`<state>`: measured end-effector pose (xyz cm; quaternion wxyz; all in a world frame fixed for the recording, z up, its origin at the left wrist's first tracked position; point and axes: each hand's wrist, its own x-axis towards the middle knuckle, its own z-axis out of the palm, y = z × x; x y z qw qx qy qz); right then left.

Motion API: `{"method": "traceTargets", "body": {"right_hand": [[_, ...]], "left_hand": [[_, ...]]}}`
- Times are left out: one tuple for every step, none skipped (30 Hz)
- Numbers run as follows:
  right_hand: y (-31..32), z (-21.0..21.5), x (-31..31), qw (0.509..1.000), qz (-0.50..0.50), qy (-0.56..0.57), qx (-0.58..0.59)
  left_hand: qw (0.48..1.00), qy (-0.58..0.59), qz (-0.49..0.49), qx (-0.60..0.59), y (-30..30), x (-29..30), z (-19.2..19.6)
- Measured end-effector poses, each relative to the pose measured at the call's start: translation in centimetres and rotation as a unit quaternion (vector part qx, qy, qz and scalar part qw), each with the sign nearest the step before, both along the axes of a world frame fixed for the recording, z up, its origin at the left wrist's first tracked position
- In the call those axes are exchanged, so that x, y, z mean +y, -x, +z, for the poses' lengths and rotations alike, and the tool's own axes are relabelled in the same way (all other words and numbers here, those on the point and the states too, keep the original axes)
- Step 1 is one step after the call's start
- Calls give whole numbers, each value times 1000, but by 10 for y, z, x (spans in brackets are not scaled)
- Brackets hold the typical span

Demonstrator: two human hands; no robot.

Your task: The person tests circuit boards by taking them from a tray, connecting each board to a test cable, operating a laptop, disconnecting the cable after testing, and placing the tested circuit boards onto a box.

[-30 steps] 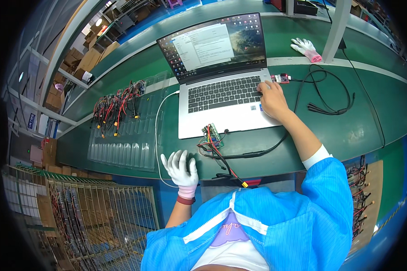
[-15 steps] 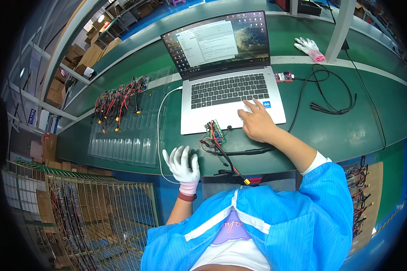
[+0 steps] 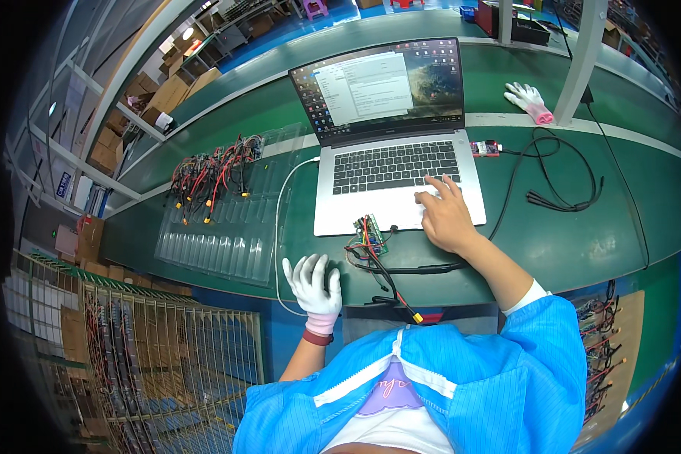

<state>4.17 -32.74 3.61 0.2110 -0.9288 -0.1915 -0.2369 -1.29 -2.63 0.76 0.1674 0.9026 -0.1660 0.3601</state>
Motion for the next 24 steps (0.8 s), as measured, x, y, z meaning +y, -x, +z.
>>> {"method": "traceTargets", "body": {"right_hand": [[0,0,-1,1000,-5,-10,-11],[0,-1,-2,1000,-3,-10,-13],[0,-3,-3,1000,0,-18,-19],[0,-5,-3,999,3,-26,-25],[-1,-5,-3,999,6,-26,-27],[0,-5,-2,998,1,-39,-39],[0,-6,-2,997,-5,-53,-51],[-1,-7,-4,997,-3,-53,-53],[-2,-8,-6,996,-2,-55,-64],[-3,-9,-8,995,-2,-57,-75],[-3,-10,-9,995,0,-58,-78],[-4,-11,-9,995,1,-61,-83],[-4,-11,-10,994,2,-65,-87],[-5,-11,-9,994,5,-66,-90],[-6,-11,-9,993,8,-73,-94],[-6,-12,-8,992,12,-80,-98],[-6,-12,-8,992,18,-81,-100],[-6,-13,-9,991,17,-82,-102],[-7,-13,-10,991,18,-84,-104],[-4,-12,-11,991,16,-82,-106],[-3,-14,-14,991,12,-80,-105],[-2,-14,-14,991,12,-80,-109],[-1,-14,-14,990,11,-80,-113],[-1,-15,-12,990,10,-89,-113]], "left_hand": [[1000,0,2,-2,0,0,0],[1000,-1,1,-2,0,-1,1],[1000,-2,1,-3,0,-1,1],[1000,-2,5,-5,0,0,1],[1000,-3,5,-3,0,0,1],[1000,-5,3,0,0,1,2],[1000,-5,5,-2,-1,0,2],[1000,-4,4,-2,-1,-1,2],[1000,-3,2,-1,-1,-1,2],[1000,-3,3,-4,-2,-2,2],[1000,-3,2,-1,-2,-2,3],[1000,-3,2,2,-2,-2,2],[1000,-3,4,-1,-2,-1,2],[1000,-4,5,-2,-2,0,2],[1000,-3,6,-2,-1,0,2],[1000,-3,10,-5,-1,1,2],[1000,-1,8,-1,-1,1,1],[1000,2,9,0,-1,2,2],[1000,5,9,-1,0,1,4],[1000,7,6,-3,0,0,4],[1000,11,3,-6,-1,-2,3],[1000,15,2,-7,-1,-2,3],[1000,19,4,-5,1,-1,3],[1000,20,7,-2,2,0,3]]}}
